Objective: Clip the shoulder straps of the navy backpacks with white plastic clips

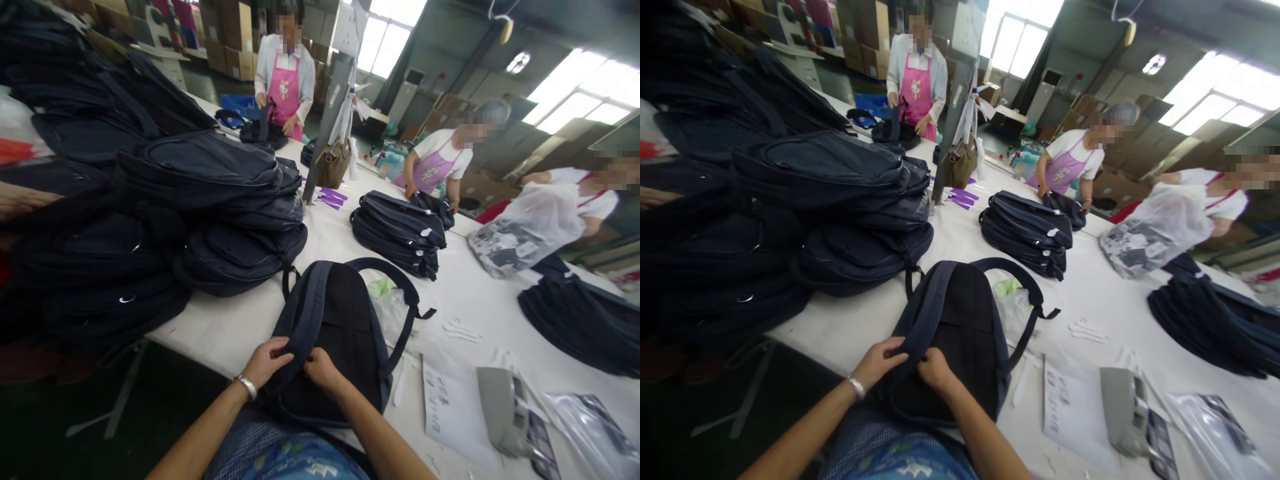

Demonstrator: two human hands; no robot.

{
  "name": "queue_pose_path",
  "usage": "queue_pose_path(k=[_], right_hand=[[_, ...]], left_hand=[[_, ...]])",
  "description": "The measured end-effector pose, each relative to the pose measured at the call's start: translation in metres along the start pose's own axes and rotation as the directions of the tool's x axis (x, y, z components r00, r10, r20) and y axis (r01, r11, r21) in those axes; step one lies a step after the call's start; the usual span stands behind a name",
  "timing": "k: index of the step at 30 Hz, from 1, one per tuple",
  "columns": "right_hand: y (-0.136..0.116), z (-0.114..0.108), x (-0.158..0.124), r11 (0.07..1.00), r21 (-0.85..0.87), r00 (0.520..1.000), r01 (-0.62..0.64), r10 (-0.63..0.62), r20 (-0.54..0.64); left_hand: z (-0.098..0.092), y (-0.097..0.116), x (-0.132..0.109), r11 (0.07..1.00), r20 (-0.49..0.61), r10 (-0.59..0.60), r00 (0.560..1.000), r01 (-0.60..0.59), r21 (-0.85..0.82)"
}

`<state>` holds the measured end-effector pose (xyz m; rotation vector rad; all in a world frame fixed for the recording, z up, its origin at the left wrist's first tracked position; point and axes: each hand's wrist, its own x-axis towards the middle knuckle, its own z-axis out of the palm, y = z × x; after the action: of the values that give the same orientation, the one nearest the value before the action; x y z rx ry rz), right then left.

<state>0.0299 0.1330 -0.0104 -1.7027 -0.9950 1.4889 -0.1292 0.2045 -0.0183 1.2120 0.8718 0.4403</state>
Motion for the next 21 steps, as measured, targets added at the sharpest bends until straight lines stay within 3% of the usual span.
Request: queue_pose_path(k=[4,10,14,17,21], right_hand=[[-0.002,0.001,0.002,0.998,0.068,1.0,-0.012,0.011,0.015],[-0.005,-0.003,-0.002,0.98,0.19,0.987,-0.054,0.024,0.156],[-0.004,-0.006,0.003,0.981,0.181,0.976,-0.075,0.036,0.214],[0.001,-0.005,0.011,0.988,0.141,0.985,-0.061,0.037,0.17],[0.009,0.001,0.016,0.992,0.11,0.996,-0.055,0.046,0.08]], left_hand=[[0.005,-0.01,-0.002,0.991,-0.113,0.108,0.988,-0.099,0.089],[0.012,-0.018,-0.008,0.999,-0.257,-0.013,0.966,0.003,-0.04],[0.012,-0.019,-0.01,0.977,-0.259,-0.128,0.957,0.077,-0.198],[0.011,-0.021,-0.009,0.955,-0.226,-0.157,0.961,0.089,-0.282],[0.011,-0.026,-0.007,0.959,-0.217,-0.178,0.96,0.121,-0.255]])
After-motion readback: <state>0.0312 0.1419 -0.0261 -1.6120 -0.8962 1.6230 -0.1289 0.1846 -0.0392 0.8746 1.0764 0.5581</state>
